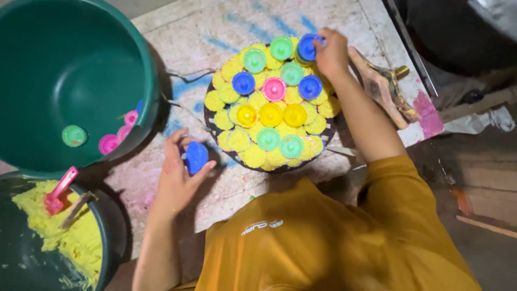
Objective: The person scoops yellow batter from a green bowl using a pink spatula and fills a wooden mold. They press the mold onto a tray of yellow cakes and release the batter. The person then places colorful plastic bottle caps onto the cakes.
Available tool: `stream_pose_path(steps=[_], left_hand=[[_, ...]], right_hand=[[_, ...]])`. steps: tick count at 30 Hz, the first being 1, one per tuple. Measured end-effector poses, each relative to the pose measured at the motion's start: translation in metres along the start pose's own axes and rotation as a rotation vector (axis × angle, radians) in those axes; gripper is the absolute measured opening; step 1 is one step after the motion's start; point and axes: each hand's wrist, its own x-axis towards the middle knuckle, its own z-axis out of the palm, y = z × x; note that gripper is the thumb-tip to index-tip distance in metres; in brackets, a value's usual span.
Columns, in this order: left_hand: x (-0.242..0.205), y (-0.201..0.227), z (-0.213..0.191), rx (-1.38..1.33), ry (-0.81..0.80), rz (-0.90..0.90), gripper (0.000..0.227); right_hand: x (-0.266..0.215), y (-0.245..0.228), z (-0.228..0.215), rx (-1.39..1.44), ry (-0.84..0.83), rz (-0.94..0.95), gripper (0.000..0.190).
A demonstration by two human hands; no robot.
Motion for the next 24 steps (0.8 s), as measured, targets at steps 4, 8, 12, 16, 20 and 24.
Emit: stream_pose_path(steps=[4,8,12,16,20,24], left_hand=[[-0.012,-0.015,0.026,0.024,0.053,0.001,0.066],[-0.016,-0.025,0.052,-0.097,0.076,-0.075,0.056],[-0.01,-0.025,0.071,-0.118,0.044,-0.046,0.058],[0.0,-0.02,0.076,-0.01,0.011,-0.03,0.059],[0.006,-0.018,0.079,-0.031,-0.002,0.055,0.059],[0.007,-0.017,0.08,-0.048,-0.006,0.054,0.06]], right_hand=[[-0.024,-0.008,-0.058,0.135,-0.116,0.135,0.01],[-0.095,-0.021,-0.099,0.116,-0.268,0.023,0.014],[-0.151,-0.037,-0.107,0.122,-0.395,0.268,0.017],[-0.179,-0.058,-0.102,0.144,-0.281,0.197,0.016],[-0.186,-0.061,-0.11,0.378,-0.22,0.558,0.015],[-0.172,-0.041,-0.113,0.24,-0.119,0.491,0.016]])
